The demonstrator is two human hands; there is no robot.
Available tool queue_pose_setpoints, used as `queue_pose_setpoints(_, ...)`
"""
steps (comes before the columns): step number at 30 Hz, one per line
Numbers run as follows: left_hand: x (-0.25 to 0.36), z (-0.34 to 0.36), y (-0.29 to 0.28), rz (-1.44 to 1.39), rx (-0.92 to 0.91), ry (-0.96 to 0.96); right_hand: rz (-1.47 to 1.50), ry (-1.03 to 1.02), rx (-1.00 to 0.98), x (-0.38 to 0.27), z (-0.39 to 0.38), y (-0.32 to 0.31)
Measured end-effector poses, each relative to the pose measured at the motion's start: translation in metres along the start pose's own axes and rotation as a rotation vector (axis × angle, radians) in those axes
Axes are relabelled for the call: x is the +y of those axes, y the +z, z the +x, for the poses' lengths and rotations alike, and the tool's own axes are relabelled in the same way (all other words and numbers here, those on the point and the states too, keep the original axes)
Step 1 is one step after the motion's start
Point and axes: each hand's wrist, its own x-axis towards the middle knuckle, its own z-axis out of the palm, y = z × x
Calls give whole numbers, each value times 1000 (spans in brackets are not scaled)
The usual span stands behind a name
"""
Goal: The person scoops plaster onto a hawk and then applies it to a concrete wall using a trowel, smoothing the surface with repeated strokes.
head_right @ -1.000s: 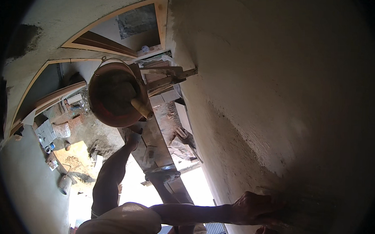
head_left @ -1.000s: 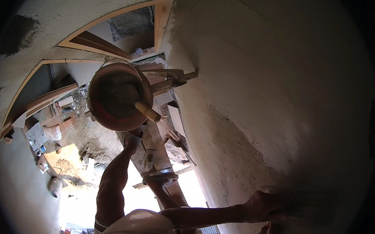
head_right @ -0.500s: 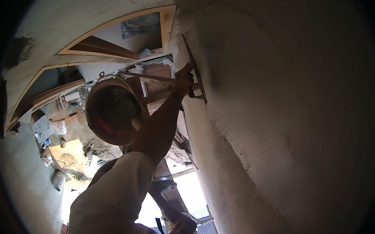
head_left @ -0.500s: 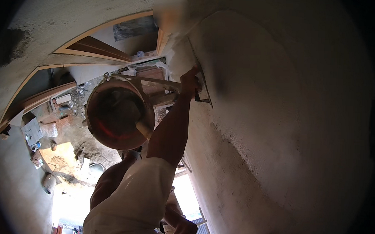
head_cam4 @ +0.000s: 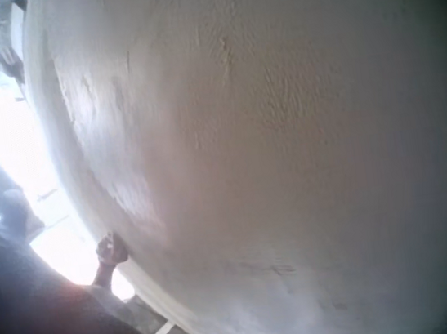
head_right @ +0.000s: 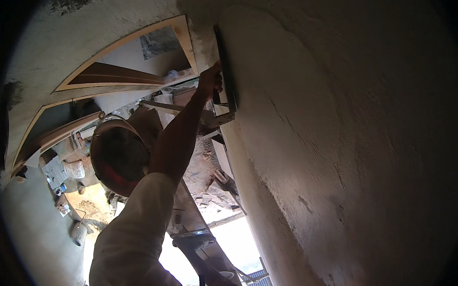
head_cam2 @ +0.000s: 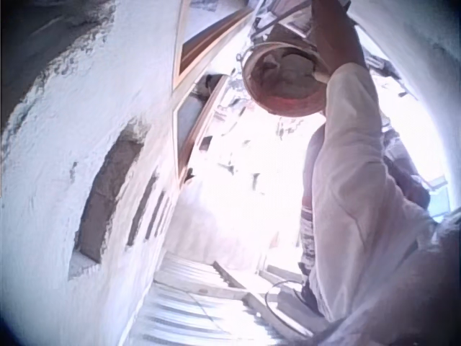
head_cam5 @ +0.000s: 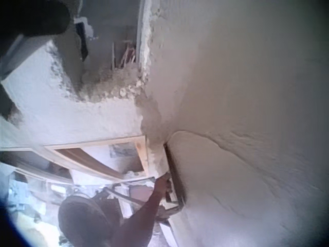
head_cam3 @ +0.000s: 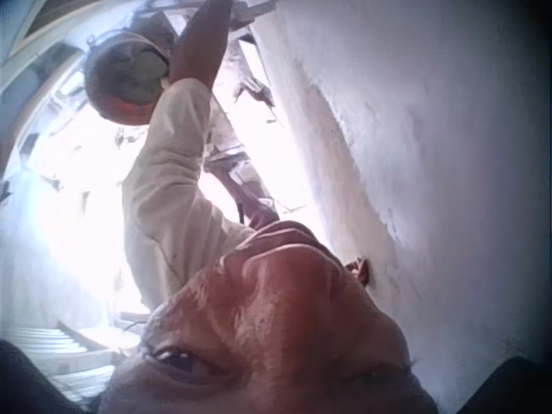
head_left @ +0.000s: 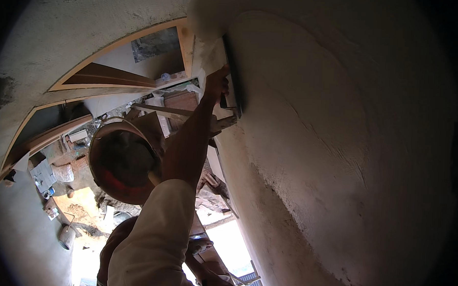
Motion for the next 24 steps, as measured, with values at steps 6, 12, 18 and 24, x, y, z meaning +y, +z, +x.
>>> queue_pose_setpoints(6,38,-62,35,37,-130,153,105,28,6,-14,11,1)
queue_pose_setpoints(12,87,-143,81,170,-183,366,-352,-1260,269,-60,33,1)
queue_pose_setpoints(18,102,-247,134,344,-200,592,-28,-1444,318,-30,47,14)
queue_pose_setpoints(24,28,-360,161,448,-344,915,-143,-1310,185,-51,34,-4)
